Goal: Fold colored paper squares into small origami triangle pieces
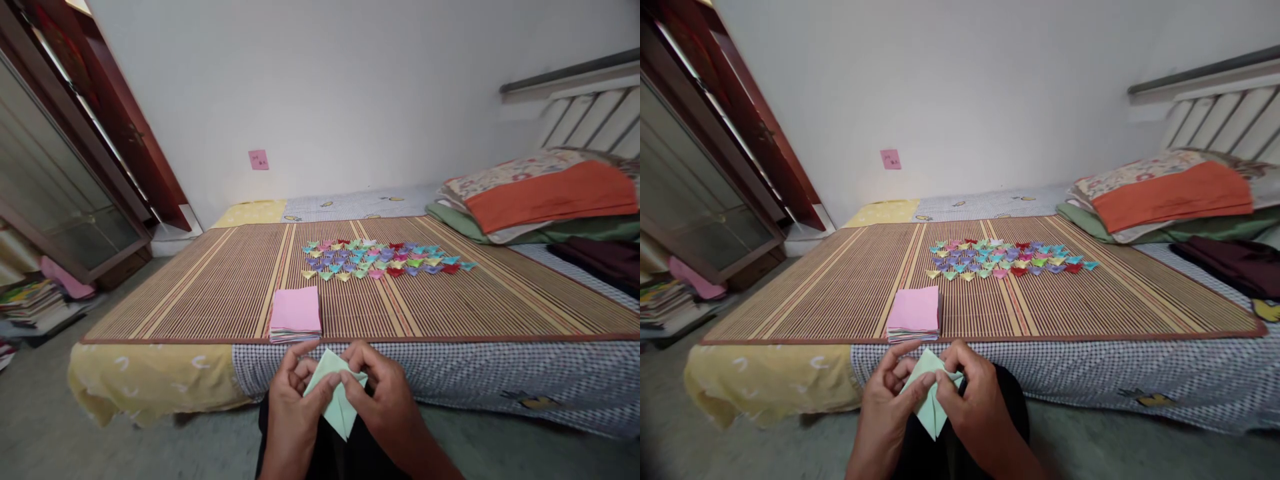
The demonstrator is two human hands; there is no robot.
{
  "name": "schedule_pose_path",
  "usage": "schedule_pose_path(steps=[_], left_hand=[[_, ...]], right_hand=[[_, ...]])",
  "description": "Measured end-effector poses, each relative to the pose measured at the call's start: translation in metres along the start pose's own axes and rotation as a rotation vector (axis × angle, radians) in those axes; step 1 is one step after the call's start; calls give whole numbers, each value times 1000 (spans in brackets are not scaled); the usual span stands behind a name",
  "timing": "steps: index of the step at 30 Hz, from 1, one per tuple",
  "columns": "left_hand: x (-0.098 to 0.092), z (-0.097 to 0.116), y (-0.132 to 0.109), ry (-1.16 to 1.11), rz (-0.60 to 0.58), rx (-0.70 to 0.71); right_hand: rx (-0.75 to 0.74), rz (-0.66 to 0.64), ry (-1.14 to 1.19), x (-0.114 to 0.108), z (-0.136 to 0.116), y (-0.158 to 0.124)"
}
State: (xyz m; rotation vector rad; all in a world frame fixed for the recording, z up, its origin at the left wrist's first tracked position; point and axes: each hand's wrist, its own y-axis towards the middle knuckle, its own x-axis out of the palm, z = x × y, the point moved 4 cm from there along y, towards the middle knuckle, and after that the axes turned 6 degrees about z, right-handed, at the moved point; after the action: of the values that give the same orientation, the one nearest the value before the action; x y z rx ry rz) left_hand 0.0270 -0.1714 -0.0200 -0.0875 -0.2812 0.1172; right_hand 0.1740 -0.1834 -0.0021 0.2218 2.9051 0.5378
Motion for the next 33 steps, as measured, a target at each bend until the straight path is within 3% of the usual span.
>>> schedule_pose_path(steps=[4, 9, 14, 20, 26, 33], left_hand=[[5, -3, -1, -33, -134, -106], [-4, -5, -1, 2, -48, -29], [-4, -1, 0, 102, -60, 50], [10, 10, -3, 406, -170, 196], [6, 6, -6, 362, -244, 76], [0, 2, -8, 319, -231, 57]], right_hand=[[83, -16, 69, -2, 2, 2], [199, -1, 170, -7, 10, 2], [158, 14, 157, -19, 11, 4], [45, -119, 29, -10, -8, 6], [123, -68, 77, -4, -5, 5], [226, -91, 205, -8, 8, 7]])
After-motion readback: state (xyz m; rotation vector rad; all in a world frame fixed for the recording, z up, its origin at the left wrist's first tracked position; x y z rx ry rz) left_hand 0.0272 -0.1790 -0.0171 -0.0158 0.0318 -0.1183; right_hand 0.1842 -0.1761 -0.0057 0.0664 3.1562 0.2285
